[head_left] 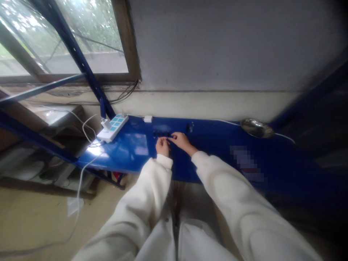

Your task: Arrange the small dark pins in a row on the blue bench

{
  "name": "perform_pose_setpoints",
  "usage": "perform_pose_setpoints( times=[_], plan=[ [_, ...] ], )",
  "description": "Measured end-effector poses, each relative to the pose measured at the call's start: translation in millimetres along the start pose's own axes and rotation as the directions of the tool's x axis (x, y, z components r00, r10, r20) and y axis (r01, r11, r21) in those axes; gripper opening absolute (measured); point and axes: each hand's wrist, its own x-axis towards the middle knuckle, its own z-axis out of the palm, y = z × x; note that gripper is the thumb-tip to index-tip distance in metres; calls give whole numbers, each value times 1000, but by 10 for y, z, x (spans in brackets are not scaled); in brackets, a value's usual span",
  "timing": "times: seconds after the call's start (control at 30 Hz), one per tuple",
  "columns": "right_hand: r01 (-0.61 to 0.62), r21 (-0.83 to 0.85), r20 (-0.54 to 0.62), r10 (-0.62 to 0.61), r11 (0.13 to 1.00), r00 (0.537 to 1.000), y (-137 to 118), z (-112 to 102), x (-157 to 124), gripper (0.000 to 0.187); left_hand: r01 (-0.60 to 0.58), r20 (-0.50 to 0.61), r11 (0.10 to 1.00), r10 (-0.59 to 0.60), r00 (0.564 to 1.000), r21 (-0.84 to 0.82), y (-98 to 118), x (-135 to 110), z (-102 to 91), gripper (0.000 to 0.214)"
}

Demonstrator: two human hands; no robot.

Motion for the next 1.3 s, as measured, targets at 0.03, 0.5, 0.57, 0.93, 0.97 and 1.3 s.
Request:
perform_pose_setpoints(
  times=[0.03, 0.5, 0.57, 0.93, 0.97, 1.3],
  plan=[
    [-8, -7, 4, 8, 1000, 1000, -11, 19, 13, 31, -4, -8, 1000, 4, 1000, -4, -4, 2, 0, 8],
    [-83, -69, -3, 83, 994, 997, -74, 158, 90, 18, -35, -10, 999, 34, 999, -10, -43, 28, -2, 9],
    [-96, -71, -11, 95, 993, 995, -79, 167, 89, 15, -37, -4, 999, 37, 999, -14, -43, 26, -1, 9],
    [-108, 24, -21, 108, 994, 994, -49, 170, 77, 12, -30, -24, 999, 30, 999, -11, -41, 22, 0, 10],
    [-107, 35, -16, 107, 994, 994, -42, 165, 83, 12, -28, -31, 1000, 28, 999, -10, -32, 18, -1, 10],
    [-67, 45, 8, 67, 997, 998, -88, 159, 132, 20, -25, -149, 996, 13, 989, -80, 34, 11, -10, 8]
  ],
)
